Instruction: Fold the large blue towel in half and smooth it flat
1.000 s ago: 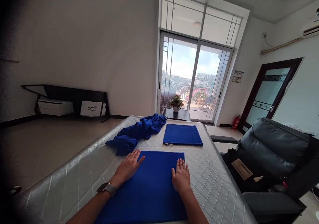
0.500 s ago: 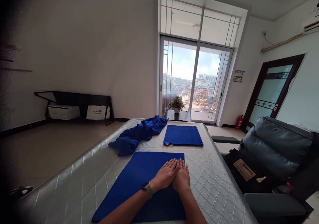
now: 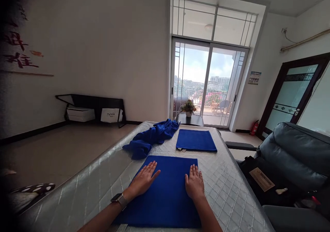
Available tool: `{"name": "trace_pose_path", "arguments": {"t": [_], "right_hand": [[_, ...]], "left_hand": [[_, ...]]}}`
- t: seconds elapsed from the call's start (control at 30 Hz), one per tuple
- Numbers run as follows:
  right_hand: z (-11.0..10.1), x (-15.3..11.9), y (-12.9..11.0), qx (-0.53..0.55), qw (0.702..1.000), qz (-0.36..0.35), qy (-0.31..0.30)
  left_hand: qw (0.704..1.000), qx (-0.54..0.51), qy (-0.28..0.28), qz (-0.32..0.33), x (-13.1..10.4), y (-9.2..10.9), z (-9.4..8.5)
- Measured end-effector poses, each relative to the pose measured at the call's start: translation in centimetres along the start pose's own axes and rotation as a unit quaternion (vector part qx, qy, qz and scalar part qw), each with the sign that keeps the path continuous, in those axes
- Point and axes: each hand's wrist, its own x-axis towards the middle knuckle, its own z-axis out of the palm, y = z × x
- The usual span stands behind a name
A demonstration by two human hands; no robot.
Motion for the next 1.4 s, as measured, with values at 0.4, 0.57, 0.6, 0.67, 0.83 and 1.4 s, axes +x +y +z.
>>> {"name": "trace_pose_path", "arguments": {"t": [0.4,0.57,0.6,0.67,0.83,1.4], "right_hand": [[0.4,0.3,0.0,-0.01,1.0,0.012,0.006],[0.7,0.6,0.2,-0.02,1.0,0.013,0.007],[0.8,0.6,0.3,-0.02,1.0,0.014,0.006],[0.9,0.6,0.4,-0.018,1.0,0.014,0.006],[0.7,0.3,0.0,-0.019,1.0,0.015,0.012],[0.9,-3.6,-0.3,-0.037,0.999,0.005,-0.003]], "left_hand": [[1.0,0.008,0.004,-0.007,-1.4,-3.4,0.4],[0.999,-0.016,0.027,-0.021,-1.4,-3.3,0.3],[0.999,-0.02,0.023,-0.024,-1.5,-3.3,0.2],[0.999,-0.028,0.009,-0.028,-1.6,-3.2,-0.3],[0.999,-0.023,0.001,-0.027,-1.8,-3.1,-1.0],[0.999,-0.007,0.026,-0.023,-1.9,-3.2,-0.6]]}}
